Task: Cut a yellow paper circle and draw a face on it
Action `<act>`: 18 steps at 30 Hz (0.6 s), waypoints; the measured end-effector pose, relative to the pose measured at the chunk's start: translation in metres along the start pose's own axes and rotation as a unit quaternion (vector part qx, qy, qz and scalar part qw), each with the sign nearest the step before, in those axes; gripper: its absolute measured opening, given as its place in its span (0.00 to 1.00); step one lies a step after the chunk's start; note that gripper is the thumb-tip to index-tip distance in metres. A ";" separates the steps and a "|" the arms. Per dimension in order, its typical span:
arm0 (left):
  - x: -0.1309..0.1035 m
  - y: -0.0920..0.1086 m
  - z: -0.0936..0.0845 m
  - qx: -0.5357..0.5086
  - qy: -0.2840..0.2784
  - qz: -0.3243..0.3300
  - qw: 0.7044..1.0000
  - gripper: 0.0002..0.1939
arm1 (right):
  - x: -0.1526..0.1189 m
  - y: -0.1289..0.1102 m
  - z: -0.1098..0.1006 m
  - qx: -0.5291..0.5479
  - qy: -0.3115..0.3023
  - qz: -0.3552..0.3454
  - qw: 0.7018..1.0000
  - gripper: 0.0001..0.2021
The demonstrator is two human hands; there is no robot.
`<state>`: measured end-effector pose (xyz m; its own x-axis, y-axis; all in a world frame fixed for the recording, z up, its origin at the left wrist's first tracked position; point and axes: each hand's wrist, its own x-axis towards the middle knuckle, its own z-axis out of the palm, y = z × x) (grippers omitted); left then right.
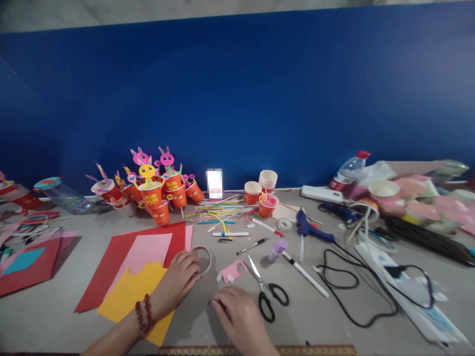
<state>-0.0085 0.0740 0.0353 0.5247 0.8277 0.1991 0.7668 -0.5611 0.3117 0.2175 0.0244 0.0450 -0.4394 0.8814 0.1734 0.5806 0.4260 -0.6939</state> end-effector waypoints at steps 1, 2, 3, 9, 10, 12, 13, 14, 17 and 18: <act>0.002 -0.001 -0.002 -0.004 -0.002 -0.002 1.000 0.03 | -0.002 0.001 0.002 0.006 0.000 0.001 1.000 0.12; 0.005 -0.003 -0.006 -0.009 -0.001 -0.004 1.000 0.04 | -0.004 0.001 0.003 0.013 0.003 0.003 1.000 0.12; 0.008 -0.006 -0.010 -0.013 0.004 -0.008 1.000 0.05 | -0.006 0.002 0.003 0.019 0.007 0.006 1.000 0.12; 0.033 -0.036 -0.030 -0.016 0.040 -0.068 0.997 0.07 | -0.013 0.005 0.002 0.047 0.029 -0.001 0.998 0.12; 0.037 -0.041 -0.028 -0.011 0.042 -0.075 0.996 0.08 | -0.013 0.005 0.002 0.046 0.032 -0.004 0.998 0.12; 0.043 -0.050 -0.021 -0.007 0.043 -0.087 0.995 0.08 | -0.012 0.005 0.002 0.042 0.039 -0.007 0.998 0.11; 0.045 -0.054 -0.017 -0.006 0.044 -0.093 0.995 0.07 | -0.012 0.006 0.002 0.041 0.042 -0.008 0.998 0.11; 0.046 -0.056 -0.013 -0.005 0.045 -0.098 0.994 0.07 | -0.012 0.006 0.003 0.040 0.044 -0.009 0.998 0.11; 0.046 -0.061 -0.005 -0.001 0.055 -0.107 0.993 0.08 | -0.015 0.008 0.005 0.044 0.051 -0.010 0.998 0.10; 0.046 -0.062 -0.004 0.001 0.059 -0.109 0.992 0.08 | -0.017 0.009 0.005 0.047 0.052 -0.009 0.998 0.10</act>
<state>-0.0338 0.1468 0.0284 0.3000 0.9245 0.2351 0.8576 -0.3694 0.3579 0.2264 0.0126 0.0321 -0.3734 0.8920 0.2548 0.5040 0.4257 -0.7515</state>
